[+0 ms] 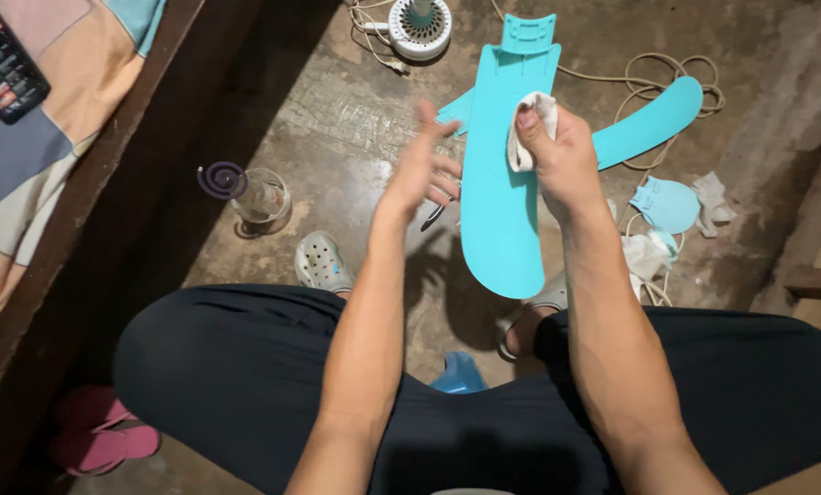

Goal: The person sits on a small stool and wipes a light blue plastic fan blade with a white cloth. They hold the blade with one hand and scrub its surface with the other, flipping it over to clean both sides. Other fan blades and a disassembled fan motor are visible on the floor nearby.

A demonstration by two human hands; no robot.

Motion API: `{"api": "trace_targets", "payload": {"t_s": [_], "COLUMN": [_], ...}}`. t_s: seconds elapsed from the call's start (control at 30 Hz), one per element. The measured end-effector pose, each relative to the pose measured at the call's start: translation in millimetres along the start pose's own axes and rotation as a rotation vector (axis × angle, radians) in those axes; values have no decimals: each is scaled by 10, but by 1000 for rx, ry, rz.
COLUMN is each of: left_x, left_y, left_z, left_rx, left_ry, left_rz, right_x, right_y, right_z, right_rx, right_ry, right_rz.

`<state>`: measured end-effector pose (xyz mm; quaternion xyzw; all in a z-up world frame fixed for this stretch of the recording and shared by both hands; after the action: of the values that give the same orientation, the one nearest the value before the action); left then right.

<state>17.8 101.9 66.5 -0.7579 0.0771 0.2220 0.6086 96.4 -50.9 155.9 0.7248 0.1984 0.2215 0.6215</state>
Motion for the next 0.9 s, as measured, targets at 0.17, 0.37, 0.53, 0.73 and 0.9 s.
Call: {"api": "trace_targets", "payload": {"t_s": [0.17,0.37,0.53,0.73,0.9], "left_x": [-167,-390,-256,-521,-535], "left_y": [-501,-502,-458,-491,-483], "left_z": [400,227,715,2000,1943], "left_rx": [140,230,5,-38,140], "left_ry": [-371,-675,-805,-1077,-1123], "left_rz": [-396,-518,-568,-587,-473], "right_x": [-52,-339,-372,-413,-423], "right_y": [-108,84,35,-316,-574], "right_z": [-215,-796,-909,-883,-755], "right_rx": [-382,-828,-876,-850,-862], "right_ry": [69,97,181,367,440], "right_rz": [46,403,342,146,-26]}}
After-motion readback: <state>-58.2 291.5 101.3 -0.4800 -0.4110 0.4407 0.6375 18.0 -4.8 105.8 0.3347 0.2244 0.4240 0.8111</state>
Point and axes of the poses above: each hand's wrist, its own x-axis towards the middle knuckle, its own z-axis out of the back of the hand, y = z × x, the point moved 10 cm from there along x, towards the middle knuckle, and after that the axes turned 5 degrees about x, right-handed, at the moved point
